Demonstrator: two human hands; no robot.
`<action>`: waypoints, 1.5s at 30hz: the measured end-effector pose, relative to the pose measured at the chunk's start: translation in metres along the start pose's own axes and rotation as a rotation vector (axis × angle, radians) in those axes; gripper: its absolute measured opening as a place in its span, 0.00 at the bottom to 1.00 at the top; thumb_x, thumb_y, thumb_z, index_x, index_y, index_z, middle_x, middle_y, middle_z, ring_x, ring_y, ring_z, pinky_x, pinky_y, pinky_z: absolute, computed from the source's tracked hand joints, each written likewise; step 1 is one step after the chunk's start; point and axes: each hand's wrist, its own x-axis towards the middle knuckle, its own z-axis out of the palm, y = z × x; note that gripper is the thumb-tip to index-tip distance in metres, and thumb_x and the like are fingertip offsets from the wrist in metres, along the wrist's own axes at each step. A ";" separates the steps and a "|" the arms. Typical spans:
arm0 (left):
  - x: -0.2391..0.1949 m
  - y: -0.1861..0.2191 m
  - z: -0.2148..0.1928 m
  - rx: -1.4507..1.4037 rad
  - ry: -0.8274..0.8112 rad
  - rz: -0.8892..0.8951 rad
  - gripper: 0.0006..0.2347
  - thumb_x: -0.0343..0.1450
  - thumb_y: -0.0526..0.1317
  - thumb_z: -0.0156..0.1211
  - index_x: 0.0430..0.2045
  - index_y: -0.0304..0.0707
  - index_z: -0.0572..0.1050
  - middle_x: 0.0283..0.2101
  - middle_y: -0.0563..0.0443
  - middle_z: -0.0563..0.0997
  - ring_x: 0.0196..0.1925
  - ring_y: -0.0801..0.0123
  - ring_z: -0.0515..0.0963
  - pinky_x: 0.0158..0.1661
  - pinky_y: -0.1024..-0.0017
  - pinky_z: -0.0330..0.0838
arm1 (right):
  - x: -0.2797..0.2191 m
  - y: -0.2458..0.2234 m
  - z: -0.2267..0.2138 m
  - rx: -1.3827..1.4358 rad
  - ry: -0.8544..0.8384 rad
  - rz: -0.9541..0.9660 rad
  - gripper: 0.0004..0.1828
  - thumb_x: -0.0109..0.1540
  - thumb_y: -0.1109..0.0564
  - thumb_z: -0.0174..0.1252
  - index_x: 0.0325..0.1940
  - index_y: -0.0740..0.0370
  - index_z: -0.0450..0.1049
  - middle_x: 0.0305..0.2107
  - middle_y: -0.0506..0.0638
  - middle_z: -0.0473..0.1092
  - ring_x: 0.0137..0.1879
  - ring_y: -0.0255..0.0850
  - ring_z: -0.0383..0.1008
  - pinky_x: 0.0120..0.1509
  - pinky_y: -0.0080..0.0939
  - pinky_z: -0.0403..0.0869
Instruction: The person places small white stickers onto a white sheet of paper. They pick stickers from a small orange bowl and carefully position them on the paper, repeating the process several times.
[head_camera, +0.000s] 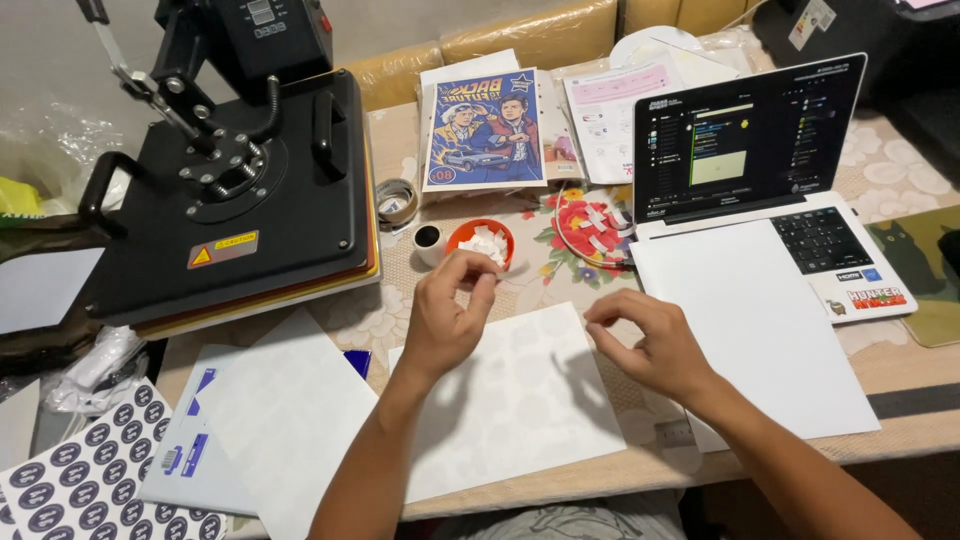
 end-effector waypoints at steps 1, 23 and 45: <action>0.006 -0.011 0.008 -0.004 -0.006 0.000 0.05 0.79 0.35 0.62 0.42 0.39 0.85 0.39 0.43 0.87 0.43 0.56 0.89 0.47 0.62 0.86 | -0.012 0.002 -0.003 -0.003 0.003 0.005 0.05 0.62 0.64 0.71 0.42 0.60 0.87 0.34 0.54 0.87 0.40 0.53 0.89 0.49 0.53 0.85; 0.107 -0.087 0.153 0.155 -0.303 -0.261 0.15 0.80 0.34 0.59 0.61 0.40 0.81 0.53 0.44 0.91 0.55 0.55 0.89 0.54 0.57 0.85 | -0.099 -0.003 0.013 0.050 -0.165 0.356 0.10 0.69 0.48 0.66 0.49 0.52 0.88 0.50 0.45 0.86 0.52 0.36 0.86 0.48 0.36 0.81; 0.034 -0.038 0.079 0.726 -1.016 -0.633 0.37 0.54 0.52 0.93 0.51 0.42 0.71 0.54 0.48 0.77 0.57 0.57 0.77 0.48 0.60 0.75 | -0.097 0.007 0.015 0.626 0.011 0.901 0.25 0.71 0.49 0.57 0.62 0.70 0.86 0.74 0.51 0.77 0.70 0.50 0.84 0.78 0.49 0.80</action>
